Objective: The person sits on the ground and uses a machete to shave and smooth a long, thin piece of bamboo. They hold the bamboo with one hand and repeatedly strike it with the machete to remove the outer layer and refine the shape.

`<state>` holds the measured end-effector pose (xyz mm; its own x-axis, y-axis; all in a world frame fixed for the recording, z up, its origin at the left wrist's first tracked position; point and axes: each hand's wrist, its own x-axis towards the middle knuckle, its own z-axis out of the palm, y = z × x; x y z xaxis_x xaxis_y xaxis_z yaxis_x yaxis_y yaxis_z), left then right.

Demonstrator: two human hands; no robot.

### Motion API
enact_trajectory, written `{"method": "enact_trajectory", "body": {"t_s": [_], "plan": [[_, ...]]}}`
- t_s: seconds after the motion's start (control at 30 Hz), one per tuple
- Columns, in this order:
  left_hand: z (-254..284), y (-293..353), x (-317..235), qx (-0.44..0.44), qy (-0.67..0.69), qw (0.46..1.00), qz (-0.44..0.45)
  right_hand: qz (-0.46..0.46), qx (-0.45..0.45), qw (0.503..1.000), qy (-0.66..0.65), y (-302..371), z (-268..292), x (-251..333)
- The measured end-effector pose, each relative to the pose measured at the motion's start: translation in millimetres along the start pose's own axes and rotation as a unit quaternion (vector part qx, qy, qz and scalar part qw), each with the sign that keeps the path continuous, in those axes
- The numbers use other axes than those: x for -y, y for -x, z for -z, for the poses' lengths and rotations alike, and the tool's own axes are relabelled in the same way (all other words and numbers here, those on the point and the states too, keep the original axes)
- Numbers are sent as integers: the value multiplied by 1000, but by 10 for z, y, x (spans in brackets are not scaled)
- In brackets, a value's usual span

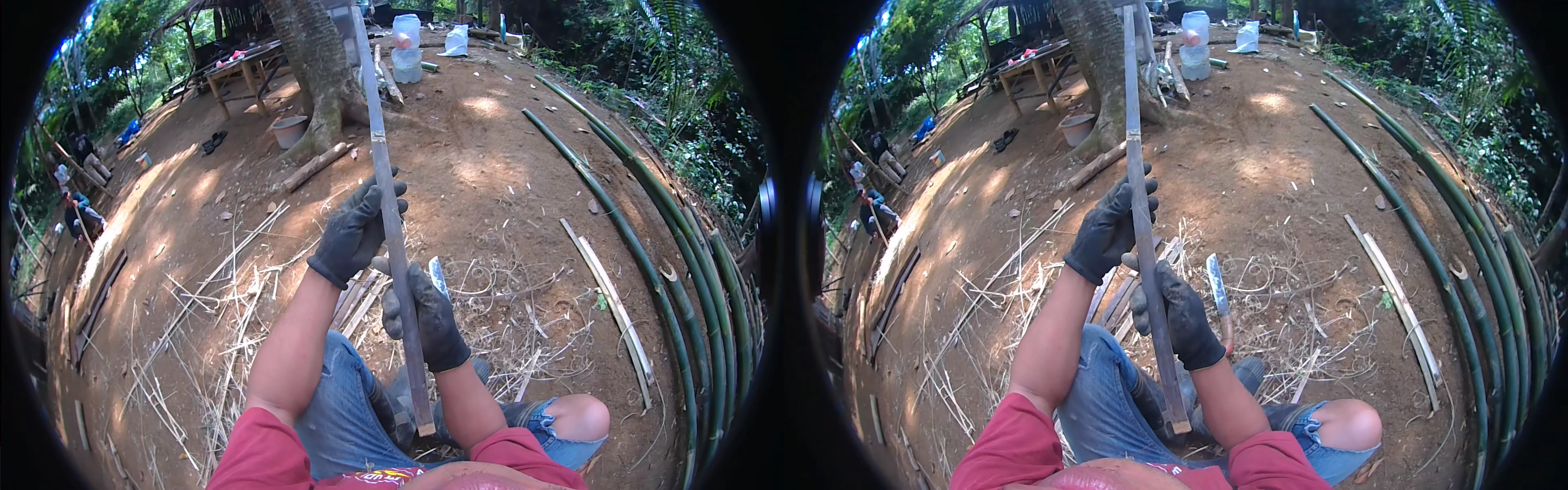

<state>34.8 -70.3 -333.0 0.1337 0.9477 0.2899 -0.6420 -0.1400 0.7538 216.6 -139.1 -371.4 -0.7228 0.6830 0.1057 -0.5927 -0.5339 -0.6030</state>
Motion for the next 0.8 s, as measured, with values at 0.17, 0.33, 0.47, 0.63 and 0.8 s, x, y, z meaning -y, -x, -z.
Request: {"method": "enact_trajectory", "body": {"t_s": [0.17,0.33,0.47,0.63,0.8], "plan": [[68,-45,17,-2,39,999,-11,18,17,998,60,-22,-48,63],[273,-53,-27,-81,44,995,-38,1,8,998,67,-67,-64,-37],[544,-30,-54,-168,-231,951,-117,8,21,985,170,-113,130,-140],[394,-14,-135,-219,-179,950,-131,-2,19,988,155,-36,-104,-41],[343,-65,-168,-230,-143,948,-169,-40,17,978,202,-90,-26,10]]}}
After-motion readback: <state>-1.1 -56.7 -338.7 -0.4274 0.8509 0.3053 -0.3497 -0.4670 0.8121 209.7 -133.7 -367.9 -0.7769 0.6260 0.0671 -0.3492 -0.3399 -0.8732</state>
